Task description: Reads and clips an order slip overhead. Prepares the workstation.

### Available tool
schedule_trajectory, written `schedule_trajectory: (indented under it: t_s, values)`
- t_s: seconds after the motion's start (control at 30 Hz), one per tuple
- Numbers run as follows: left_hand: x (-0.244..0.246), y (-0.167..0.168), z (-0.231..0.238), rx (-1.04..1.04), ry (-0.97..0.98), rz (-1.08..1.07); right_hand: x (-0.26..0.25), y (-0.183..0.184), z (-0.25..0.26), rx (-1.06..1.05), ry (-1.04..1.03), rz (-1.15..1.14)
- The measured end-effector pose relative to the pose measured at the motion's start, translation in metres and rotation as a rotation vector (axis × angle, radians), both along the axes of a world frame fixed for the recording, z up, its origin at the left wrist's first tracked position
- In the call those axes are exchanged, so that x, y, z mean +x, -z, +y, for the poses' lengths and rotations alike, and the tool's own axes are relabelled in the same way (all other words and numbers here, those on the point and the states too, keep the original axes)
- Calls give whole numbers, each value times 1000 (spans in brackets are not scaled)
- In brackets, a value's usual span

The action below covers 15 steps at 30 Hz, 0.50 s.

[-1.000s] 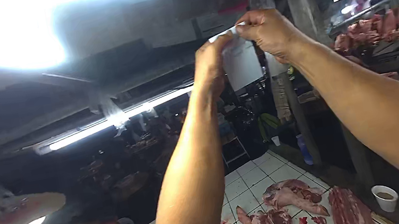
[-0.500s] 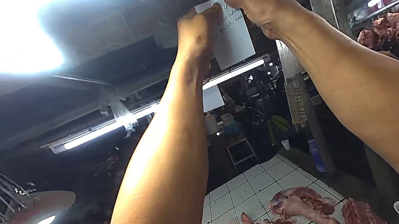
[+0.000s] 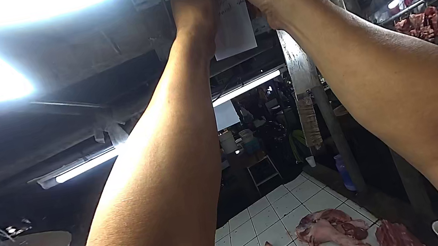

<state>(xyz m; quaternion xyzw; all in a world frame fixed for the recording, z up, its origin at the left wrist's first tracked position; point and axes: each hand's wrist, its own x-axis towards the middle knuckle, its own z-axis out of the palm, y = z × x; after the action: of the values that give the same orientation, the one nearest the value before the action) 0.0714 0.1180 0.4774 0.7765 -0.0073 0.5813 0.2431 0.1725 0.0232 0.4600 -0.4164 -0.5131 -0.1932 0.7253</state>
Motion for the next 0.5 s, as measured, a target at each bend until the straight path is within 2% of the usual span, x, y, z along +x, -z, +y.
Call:
schedule_trajectory:
  t_s: [0.1, 0.3, 0.5]
  values:
    - [0, -1, -8, 11, -21, -2, -2, -3, 1, 9, -110, 105]
    - [0, -3, -12, 66, -113, 4, 5, -6, 4, 32, -217, 116]
    - [1, -7, -15, 94, -181, 11, 6, -6, 5, 26, -197, 165]
